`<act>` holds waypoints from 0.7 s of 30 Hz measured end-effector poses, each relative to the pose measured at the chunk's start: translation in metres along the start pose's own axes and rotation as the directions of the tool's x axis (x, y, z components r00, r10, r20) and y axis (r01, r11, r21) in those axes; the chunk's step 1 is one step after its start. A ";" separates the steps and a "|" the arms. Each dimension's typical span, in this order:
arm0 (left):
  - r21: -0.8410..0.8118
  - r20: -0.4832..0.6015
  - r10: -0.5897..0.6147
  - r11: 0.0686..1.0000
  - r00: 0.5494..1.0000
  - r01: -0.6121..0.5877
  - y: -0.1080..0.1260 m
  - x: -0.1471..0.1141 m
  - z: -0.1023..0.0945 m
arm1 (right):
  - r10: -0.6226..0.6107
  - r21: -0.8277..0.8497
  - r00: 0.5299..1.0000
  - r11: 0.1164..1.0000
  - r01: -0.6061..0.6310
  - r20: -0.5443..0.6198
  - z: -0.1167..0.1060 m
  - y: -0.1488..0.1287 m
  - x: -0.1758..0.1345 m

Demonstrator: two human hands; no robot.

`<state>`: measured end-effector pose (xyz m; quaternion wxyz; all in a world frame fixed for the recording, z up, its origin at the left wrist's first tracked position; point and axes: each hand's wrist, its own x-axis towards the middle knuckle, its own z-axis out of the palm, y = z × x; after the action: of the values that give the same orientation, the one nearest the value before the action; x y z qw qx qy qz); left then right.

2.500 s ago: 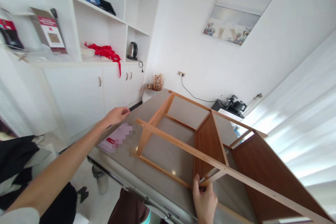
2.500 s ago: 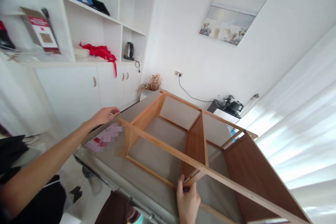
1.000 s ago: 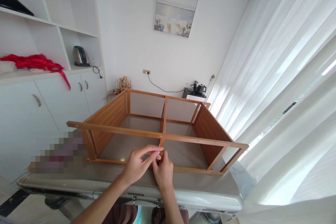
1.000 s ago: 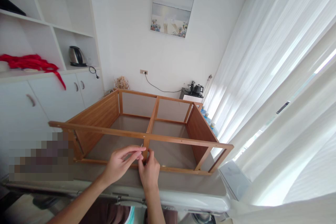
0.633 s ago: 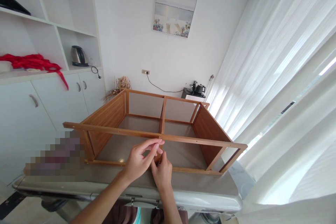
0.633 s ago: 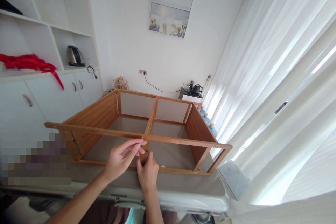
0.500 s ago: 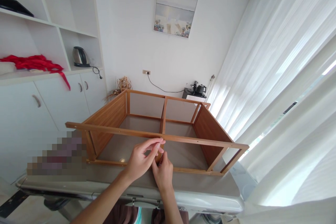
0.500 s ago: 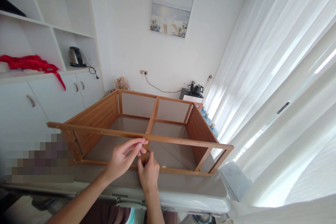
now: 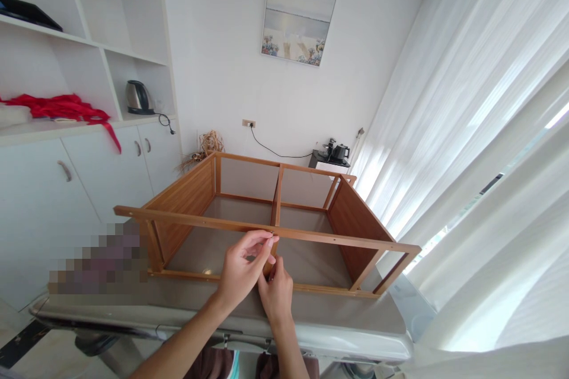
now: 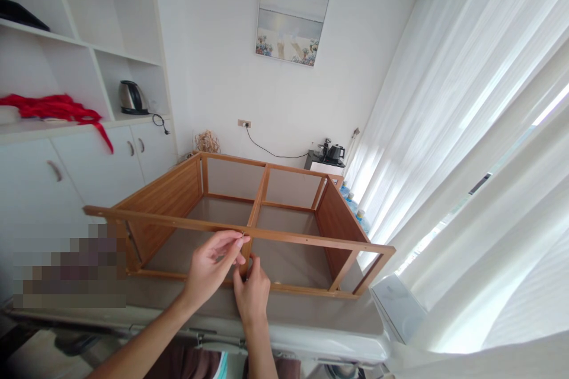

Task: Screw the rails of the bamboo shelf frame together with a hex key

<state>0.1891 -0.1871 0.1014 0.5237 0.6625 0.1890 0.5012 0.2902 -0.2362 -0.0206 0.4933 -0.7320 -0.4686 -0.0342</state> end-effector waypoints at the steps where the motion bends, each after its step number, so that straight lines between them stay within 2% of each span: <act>1: -0.004 -0.001 -0.006 1.000 1.000 0.006 0.000 0.000 0.001 | -0.005 -0.001 1.000 1.000 0.005 0.001 0.000 0.000 0.000; 12: -0.046 -0.005 -0.052 0.998 0.999 0.052 -0.003 -0.002 0.002 | -0.068 -0.054 0.995 0.996 0.064 -0.078 0.003 0.003 -0.006; 21: -0.040 -0.021 -0.094 0.995 0.995 0.093 0.003 -0.006 0.005 | -0.174 -0.084 0.982 0.982 0.168 -0.070 0.003 0.007 -0.008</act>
<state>0.1899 -0.1956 0.1017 0.5572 0.6369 0.2157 0.4872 0.2897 -0.2396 -0.0309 0.4773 -0.7058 -0.5088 -0.1232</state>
